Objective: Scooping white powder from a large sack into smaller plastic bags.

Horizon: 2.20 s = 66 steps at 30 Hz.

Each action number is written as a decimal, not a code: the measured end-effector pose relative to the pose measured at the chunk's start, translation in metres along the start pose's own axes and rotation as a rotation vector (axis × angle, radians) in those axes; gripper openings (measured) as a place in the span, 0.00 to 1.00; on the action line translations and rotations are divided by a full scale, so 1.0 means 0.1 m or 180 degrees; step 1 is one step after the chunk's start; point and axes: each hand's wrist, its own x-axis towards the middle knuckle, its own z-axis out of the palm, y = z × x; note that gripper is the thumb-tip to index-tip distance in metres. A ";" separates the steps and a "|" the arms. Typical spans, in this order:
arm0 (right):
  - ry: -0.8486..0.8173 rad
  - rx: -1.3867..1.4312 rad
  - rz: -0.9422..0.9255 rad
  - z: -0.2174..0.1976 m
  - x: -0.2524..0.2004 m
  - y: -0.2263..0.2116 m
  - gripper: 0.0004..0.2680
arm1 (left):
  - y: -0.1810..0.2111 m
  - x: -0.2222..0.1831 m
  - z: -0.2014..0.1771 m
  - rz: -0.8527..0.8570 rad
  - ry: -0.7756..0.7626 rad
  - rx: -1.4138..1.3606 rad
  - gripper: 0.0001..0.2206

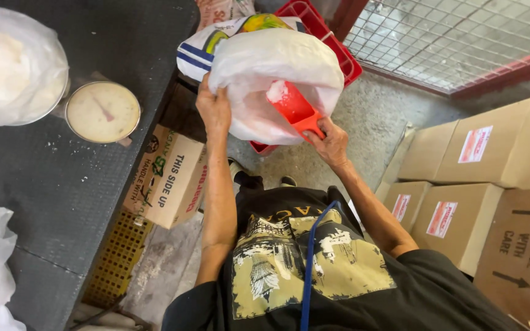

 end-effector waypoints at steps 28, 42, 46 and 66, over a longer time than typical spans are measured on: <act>-0.0853 0.1174 -0.0278 -0.56 0.84 -2.10 0.12 | -0.12 -0.39 -0.61 -0.0438 -0.0408 -0.0143 0.37; -0.0979 -0.0158 -0.2134 1.57 2.03 -3.69 0.19 | 0.29 0.28 -3.10 0.0786 0.2449 0.0547 0.33; -0.0668 -0.0481 -0.2375 2.19 2.08 -4.12 0.15 | 0.30 0.77 -3.66 0.1305 0.2386 0.0700 0.37; 0.0404 -0.1932 -0.4702 2.39 1.83 -4.59 0.02 | 0.20 1.19 -4.19 0.0885 0.1293 -0.1379 0.11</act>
